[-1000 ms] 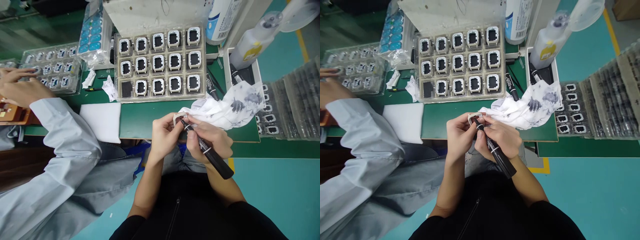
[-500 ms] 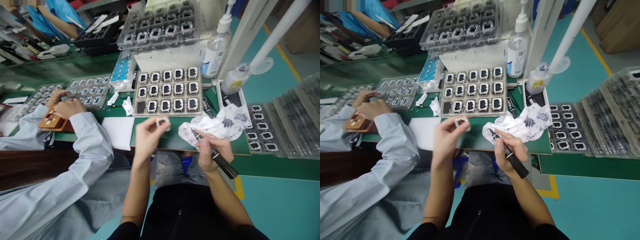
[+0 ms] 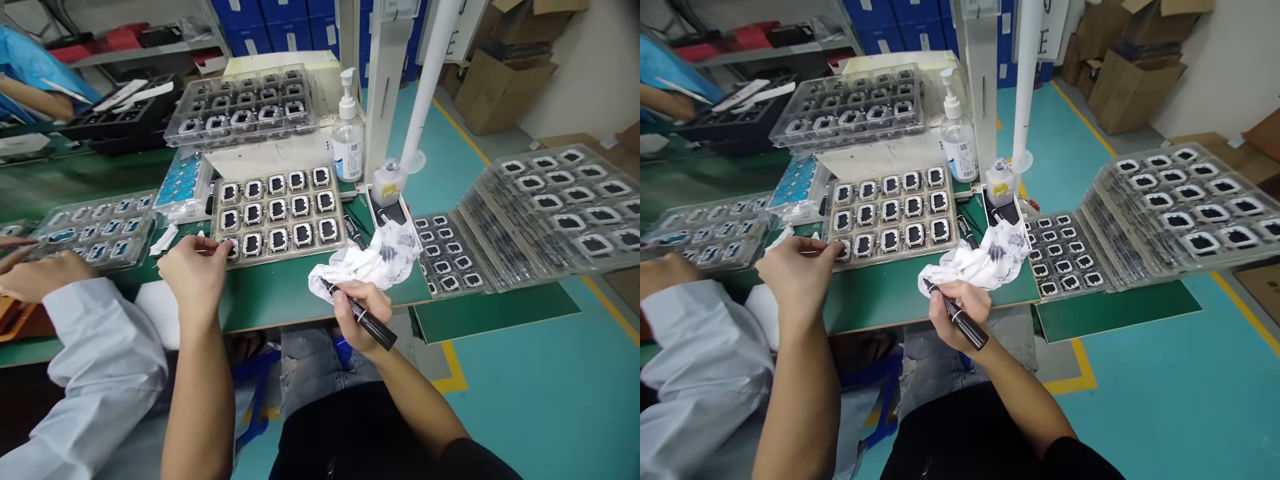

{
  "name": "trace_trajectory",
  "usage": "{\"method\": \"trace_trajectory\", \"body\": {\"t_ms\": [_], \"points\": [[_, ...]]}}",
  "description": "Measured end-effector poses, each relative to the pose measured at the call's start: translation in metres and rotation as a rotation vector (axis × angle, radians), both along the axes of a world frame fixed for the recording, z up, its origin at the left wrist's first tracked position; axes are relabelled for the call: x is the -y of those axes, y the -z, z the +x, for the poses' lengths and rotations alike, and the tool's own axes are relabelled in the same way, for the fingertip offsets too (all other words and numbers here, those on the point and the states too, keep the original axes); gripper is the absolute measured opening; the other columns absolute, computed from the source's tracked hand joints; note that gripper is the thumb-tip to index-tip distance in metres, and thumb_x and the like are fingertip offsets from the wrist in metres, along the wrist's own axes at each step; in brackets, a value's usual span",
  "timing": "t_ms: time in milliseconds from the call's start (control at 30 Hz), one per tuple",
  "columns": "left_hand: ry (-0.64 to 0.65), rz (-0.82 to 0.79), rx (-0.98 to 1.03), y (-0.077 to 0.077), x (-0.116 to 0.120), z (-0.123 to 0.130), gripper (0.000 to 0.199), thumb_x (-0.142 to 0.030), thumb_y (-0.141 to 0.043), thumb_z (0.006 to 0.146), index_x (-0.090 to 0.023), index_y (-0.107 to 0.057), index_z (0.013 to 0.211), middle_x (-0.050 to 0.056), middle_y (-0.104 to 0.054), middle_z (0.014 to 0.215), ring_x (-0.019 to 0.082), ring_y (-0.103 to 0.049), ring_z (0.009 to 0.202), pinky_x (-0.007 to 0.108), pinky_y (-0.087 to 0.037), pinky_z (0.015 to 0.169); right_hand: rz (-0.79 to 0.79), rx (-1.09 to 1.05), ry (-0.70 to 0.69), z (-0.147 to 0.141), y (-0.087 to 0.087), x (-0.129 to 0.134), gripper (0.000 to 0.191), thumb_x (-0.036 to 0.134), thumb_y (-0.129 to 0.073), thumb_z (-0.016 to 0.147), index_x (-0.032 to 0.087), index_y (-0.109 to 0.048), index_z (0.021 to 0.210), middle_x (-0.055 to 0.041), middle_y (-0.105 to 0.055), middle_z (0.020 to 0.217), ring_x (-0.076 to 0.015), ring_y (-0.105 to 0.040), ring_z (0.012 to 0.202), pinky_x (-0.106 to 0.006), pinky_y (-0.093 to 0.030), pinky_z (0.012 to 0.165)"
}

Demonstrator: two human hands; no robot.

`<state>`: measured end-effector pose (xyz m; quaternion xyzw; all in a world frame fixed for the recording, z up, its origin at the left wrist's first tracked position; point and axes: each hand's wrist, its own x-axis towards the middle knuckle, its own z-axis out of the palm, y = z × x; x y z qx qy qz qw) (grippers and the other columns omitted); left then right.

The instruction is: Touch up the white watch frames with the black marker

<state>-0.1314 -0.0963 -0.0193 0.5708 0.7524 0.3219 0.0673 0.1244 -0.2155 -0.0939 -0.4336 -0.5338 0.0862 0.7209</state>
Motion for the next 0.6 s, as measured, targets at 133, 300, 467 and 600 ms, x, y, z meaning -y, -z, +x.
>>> {"method": "trace_trajectory", "body": {"t_ms": [133, 300, 467, 600], "points": [[-0.003, -0.009, -0.179, 0.004, 0.004, -0.001, 0.032, -0.053, -0.074, 0.099, -0.024, -0.071, 0.085, 0.006, -0.059, 0.081, 0.032, -0.053, 0.088, 0.040, -0.030, 0.088, 0.000, 0.009, 0.001, 0.000, 0.001, 0.000, 0.009, 0.020, -0.078, 0.095, 0.027, -0.072, 0.097, -0.0003, -0.084, 0.080, -0.0212, -0.086, 0.069, -0.028, -0.071, 0.064], [0.153, 0.043, -0.206, 0.018, -0.007, 0.005, 0.028, -0.050, -0.079, 0.094, -0.022, -0.079, 0.091, 0.012, -0.071, 0.099, 0.038, -0.065, 0.105, 0.048, -0.047, 0.101, -0.047, 0.005, -0.019, 0.001, 0.002, 0.002, 0.008, 0.021, -0.077, 0.099, 0.026, -0.071, 0.097, -0.0014, -0.084, 0.081, -0.0203, -0.084, 0.069, -0.029, -0.070, 0.064], [0.251, -0.044, -0.193, 0.025, -0.023, 0.010, 0.026, -0.046, -0.083, 0.091, -0.023, -0.077, 0.101, 0.013, -0.075, 0.103, 0.038, -0.069, 0.111, 0.049, -0.054, 0.105, -0.087, -0.013, -0.035, 0.005, 0.002, 0.004, 0.008, 0.022, -0.078, 0.099, 0.026, -0.072, 0.098, -0.0009, -0.084, 0.083, -0.0184, -0.081, 0.065, -0.029, -0.068, 0.062], [0.254, -0.039, -0.147, 0.026, -0.027, 0.012, 0.021, -0.035, -0.084, 0.085, -0.023, -0.067, 0.088, 0.008, -0.073, 0.094, 0.032, -0.069, 0.100, 0.046, -0.055, 0.102, -0.095, -0.054, -0.060, 0.006, 0.002, 0.002, 0.009, 0.024, -0.080, 0.100, 0.026, -0.071, 0.097, 0.0016, -0.081, 0.077, -0.0161, -0.075, 0.055, -0.028, -0.062, 0.055]]}}
